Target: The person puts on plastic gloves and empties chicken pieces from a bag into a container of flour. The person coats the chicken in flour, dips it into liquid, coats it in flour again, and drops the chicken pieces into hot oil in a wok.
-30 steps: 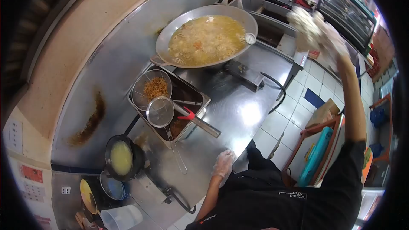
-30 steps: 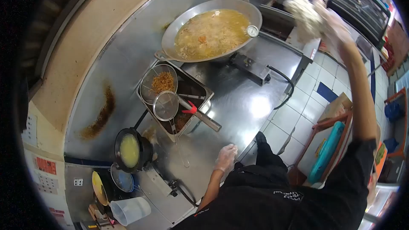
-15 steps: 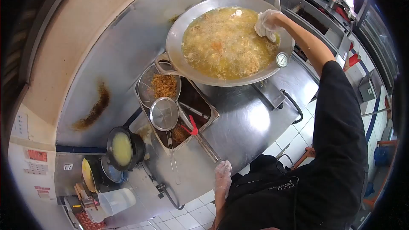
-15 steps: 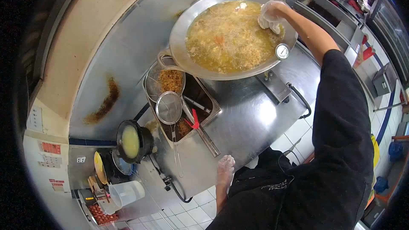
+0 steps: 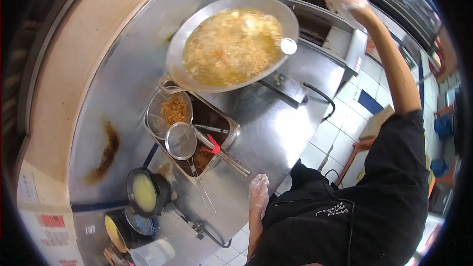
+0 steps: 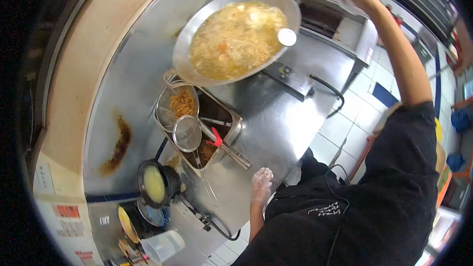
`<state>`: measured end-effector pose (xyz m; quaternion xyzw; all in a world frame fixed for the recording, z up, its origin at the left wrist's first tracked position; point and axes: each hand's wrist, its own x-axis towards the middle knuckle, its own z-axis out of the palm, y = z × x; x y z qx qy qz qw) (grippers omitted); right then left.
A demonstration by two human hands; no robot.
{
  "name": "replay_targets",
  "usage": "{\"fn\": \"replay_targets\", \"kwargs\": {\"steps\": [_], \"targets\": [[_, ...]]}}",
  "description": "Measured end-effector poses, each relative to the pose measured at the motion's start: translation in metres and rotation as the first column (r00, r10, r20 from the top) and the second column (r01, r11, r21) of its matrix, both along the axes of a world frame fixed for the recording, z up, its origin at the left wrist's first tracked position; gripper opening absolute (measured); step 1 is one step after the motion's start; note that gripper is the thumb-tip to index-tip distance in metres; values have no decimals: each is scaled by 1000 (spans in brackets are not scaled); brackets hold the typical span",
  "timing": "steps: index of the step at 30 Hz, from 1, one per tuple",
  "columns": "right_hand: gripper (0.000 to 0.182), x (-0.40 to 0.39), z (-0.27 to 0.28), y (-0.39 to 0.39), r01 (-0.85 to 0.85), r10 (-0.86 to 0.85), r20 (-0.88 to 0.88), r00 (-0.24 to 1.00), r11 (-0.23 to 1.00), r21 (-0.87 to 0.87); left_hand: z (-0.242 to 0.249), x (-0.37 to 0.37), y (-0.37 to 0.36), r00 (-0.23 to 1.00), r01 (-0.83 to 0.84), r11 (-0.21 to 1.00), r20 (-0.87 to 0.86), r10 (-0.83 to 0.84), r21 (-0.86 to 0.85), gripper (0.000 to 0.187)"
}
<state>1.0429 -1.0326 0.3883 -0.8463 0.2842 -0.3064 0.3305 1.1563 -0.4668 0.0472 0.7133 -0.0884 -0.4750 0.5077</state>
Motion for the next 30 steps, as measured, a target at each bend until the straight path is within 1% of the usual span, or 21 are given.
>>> {"fn": "replay_targets", "kwargs": {"steps": [1,2,4,5,6,7,9,12,14,16,18,19,20,21,22,23,24,26,27,28,30], "targets": [[48,-40,-9,36,105,-100,53,994,990,-94,-6,0,5,999,42,999,-3,-42,-2,19],[52,-82,-14,80,216,-207,151,967,975,-45,-15,1,8,996,85,996,37,-84,-25,22],[54,-179,-42,125,316,-313,61,948,948,-47,-26,7,20,978,196,980,74,-194,-30,26],[53,-231,-56,174,368,-372,44,927,926,84,-31,13,25,933,325,945,176,-314,-33,24],[52,-261,-65,226,496,-511,22,860,843,209,-33,12,30,862,457,889,262,-434,-29,23],[51,-293,-75,278,611,-641,-25,767,720,329,-31,4,36,820,537,843,234,-522,-2,23],[48,-373,-108,373,756,-794,-114,598,510,410,-22,-16,41,911,412,899,91,-402,-148,26],[41,-444,-140,526,781,-890,-70,450,355,514,-11,-41,49,806,590,803,102,-583,-80,48],[39,-495,-171,606,874,-895,-296,333,175,453,0,-65,41,680,732,677,25,-733,-82,52],[38,-516,-192,678,903,-893,-388,226,43,427,5,-102,38,542,839,540,5,-840,-68,55],[39,-538,-235,731,872,-795,-598,103,-217,439,31,-151,41,418,908,404,332,-846,-115,53],[41,-560,-278,764,942,-814,-567,125,-82,327,40,-175,41,384,923,371,334,-861,-106,53],[43,-587,-329,802,978,-828,-539,156,54,199,46,-203,42,303,949,254,313,-900,-189,54],[53,-599,-359,825,965,-757,-611,231,99,242,53,-226,44,223,951,142,293,-930,-275,54],[48,-595,-362,831,971,-574,-784,237,146,187,62,-251,49,201,956,122,294,-934,-268,54],[44,-589,-364,832,967,-356,-909,216,209,148,71,-279,57,74,972,-15,366,-927,-235,52],[44,-589,-367,844,968,-359,-908,217,197,154,73,-306,65,-50,970,-146,432,-900,-192,50],[41,-587,-374,873,977,-618,-767,176,204,60,65,-358,85,-185,935,-315,533,-826,-164,49],[41,-594,-373,880,979,-618,-766,178,193,71,43,-380,98,-251,900,-393,512,-821,-188,49],[43,-603,-359,883,929,-566,-737,369,240,282,24,-400,110,-312,860,-463,495,-811,-217,48],[56,-620,-330,873,819,-149,-808,570,179,545,47,-448,133,-640,751,-638,422,-642,169,44]]}}
